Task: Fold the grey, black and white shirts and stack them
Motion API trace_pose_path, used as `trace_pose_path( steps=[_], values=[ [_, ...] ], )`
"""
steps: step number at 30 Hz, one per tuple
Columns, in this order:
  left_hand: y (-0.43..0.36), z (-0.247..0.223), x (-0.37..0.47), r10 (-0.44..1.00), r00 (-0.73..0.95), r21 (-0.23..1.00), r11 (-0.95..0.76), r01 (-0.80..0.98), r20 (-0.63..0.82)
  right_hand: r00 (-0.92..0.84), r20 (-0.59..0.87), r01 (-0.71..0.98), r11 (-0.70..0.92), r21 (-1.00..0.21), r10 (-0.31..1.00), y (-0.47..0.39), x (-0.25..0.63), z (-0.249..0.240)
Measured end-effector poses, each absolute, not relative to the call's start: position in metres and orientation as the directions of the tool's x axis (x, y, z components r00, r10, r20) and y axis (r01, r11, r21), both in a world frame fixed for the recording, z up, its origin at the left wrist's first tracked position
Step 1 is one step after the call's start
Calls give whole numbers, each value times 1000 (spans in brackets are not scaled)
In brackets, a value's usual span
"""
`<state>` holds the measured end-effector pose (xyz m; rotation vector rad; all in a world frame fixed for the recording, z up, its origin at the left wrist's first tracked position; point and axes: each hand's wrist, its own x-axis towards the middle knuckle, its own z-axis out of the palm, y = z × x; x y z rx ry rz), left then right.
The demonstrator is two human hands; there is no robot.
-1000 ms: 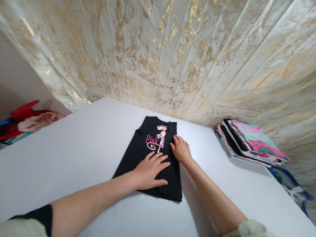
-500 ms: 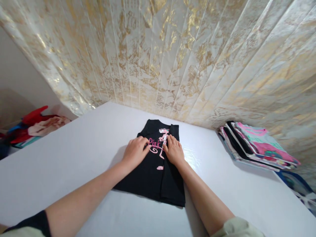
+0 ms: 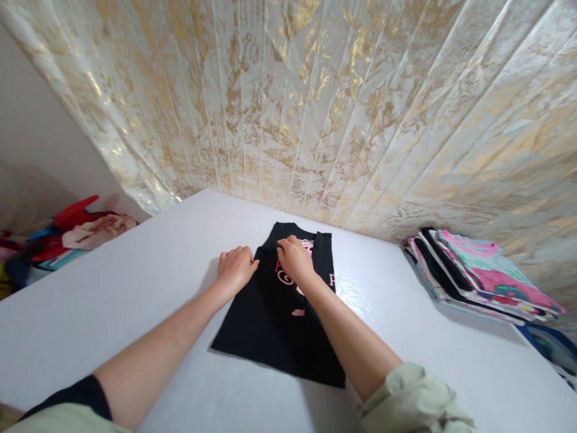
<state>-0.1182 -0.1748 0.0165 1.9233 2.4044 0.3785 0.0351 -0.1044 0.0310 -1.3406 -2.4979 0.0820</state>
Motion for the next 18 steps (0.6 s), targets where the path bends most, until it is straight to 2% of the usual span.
trace_pose_path(
  steps=[3,7,12,15,18],
  values=[
    [-175,16,-119,967,-221,216,191,958,126,-534,189,801,564,-201,824,-101,5,26],
    [-176,18,-117,964,-237,257,200,946,121,-454,133,852,473,-224,881,-97,-16,15],
    [-178,23,-108,956,-293,339,270,901,17,-380,42,874,373,-312,924,-86,-20,17],
    [-180,24,-104,949,-315,340,301,891,-14,-353,-29,875,319,-364,935,-81,-24,22],
    [-182,24,-106,955,-294,339,288,895,-37,-331,-79,890,283,-358,940,-81,-31,26]
  ],
)
